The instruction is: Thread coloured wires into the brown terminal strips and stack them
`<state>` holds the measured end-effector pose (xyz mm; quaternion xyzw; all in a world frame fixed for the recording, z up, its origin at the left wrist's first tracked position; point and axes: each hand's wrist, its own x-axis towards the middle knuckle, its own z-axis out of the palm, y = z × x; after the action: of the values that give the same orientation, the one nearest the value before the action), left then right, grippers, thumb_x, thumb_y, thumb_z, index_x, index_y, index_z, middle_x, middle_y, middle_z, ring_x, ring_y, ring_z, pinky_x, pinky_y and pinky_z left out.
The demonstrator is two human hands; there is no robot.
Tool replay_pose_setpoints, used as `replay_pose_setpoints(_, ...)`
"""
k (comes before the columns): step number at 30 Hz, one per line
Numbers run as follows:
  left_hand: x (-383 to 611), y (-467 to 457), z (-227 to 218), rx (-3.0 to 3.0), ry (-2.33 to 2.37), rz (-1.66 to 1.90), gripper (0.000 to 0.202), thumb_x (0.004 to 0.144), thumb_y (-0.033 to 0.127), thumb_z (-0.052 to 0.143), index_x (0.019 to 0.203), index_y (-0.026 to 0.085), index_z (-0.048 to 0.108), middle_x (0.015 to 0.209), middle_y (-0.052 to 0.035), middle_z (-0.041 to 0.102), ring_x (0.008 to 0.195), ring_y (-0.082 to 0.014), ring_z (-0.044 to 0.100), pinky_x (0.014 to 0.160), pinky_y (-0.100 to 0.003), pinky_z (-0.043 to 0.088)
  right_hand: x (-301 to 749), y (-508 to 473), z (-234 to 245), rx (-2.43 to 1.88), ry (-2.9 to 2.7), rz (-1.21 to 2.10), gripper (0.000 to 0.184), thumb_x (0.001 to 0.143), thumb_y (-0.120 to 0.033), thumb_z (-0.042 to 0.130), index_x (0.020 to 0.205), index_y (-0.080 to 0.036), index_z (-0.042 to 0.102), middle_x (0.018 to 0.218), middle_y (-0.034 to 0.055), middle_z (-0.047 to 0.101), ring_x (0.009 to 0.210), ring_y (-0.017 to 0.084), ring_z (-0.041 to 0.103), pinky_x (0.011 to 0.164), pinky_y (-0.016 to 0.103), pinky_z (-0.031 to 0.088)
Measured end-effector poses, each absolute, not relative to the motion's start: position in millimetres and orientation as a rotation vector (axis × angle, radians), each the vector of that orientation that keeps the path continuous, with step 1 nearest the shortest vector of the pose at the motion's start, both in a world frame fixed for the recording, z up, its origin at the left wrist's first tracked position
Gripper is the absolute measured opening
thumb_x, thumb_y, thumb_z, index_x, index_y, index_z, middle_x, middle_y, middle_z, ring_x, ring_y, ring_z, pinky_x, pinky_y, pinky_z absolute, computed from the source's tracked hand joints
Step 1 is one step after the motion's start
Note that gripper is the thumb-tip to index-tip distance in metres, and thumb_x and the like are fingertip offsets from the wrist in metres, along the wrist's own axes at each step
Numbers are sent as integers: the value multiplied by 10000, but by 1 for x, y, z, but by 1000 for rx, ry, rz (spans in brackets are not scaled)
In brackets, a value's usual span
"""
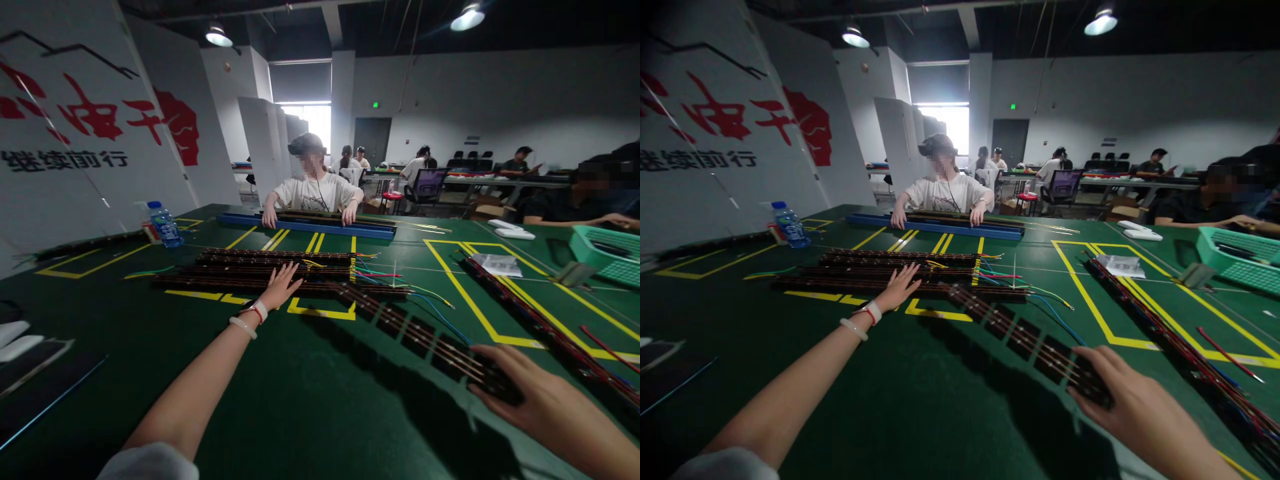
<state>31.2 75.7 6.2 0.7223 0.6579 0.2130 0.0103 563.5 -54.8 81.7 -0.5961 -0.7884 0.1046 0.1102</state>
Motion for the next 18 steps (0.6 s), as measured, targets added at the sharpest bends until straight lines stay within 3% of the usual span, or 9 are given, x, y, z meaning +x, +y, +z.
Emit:
replay_pose_setpoints(3, 28, 50, 29, 2072, 1956, 946, 646, 931, 532, 134, 1447, 159, 243, 1507, -119, 212, 1408, -222, 165, 1136, -472, 135, 485, -55, 89, -1406, -2606, 300, 481, 805, -515, 520, 1221, -274, 529, 1117, 101, 556, 844, 222, 602, 768, 365, 465)
replay_pose_setpoints(6, 35, 6, 61, 2079, 1766, 1158, 586, 942, 500, 182, 1387, 159, 350, 1460, -102, 332, 1356, -172, 307, 1123, -376, 251, 422, -44, 89, -1102, -2773, 168, 428, 783, -427, 560, 1157, -218, 559, 957, 71, 587, 779, 198, 598, 673, 305, 448)
replay_pose_setpoints(9, 55, -44, 88, 2233, 1699, 972, 493, 931, 492, 297, 1321, 231, 449, 1430, -40, 389, 1323, -166, 358, 1119, -365, 272, 364, -31, 79, -947, -2860, 76, 406, 767, -465, 586, 1050, -175, 585, 900, 76, 596, 771, 206, 593, 641, 295, 441)
replay_pose_setpoints(12, 76, -79, 91, 2456, 1630, 592, 552, 888, 527, 405, 1389, 296, 377, 1443, -16, 373, 1337, -198, 341, 1128, -401, 249, 309, -26, 64, -807, -2910, -1, 444, 780, -530, 568, 993, -141, 589, 929, 108, 606, 845, 245, 588, 679, 324, 456)
replay_pose_setpoints(15, 79, -89, 70, 2610, 1548, 392, 658, 830, 574, 482, 1413, 300, 346, 1460, -29, 342, 1356, -237, 309, 1138, -441, 208, 281, -28, 53, -807, -2900, -9, 495, 827, -541, 528, 1073, -113, 570, 979, 132, 613, 888, 251, 586, 751, 350, 459)
replay_pose_setpoints(18, 65, -82, 40, 2638, 1519, 318, 667, 824, 575, 489, 1414, 303, 341, 1448, -33, 352, 1352, -247, 314, 1118, -460, 252, 296, -29, 58, -812, -2836, 80, 550, 825, -523, 558, 1211, -134, 515, 1046, 120, 606, 936, 234, 583, 817, 345, 449)
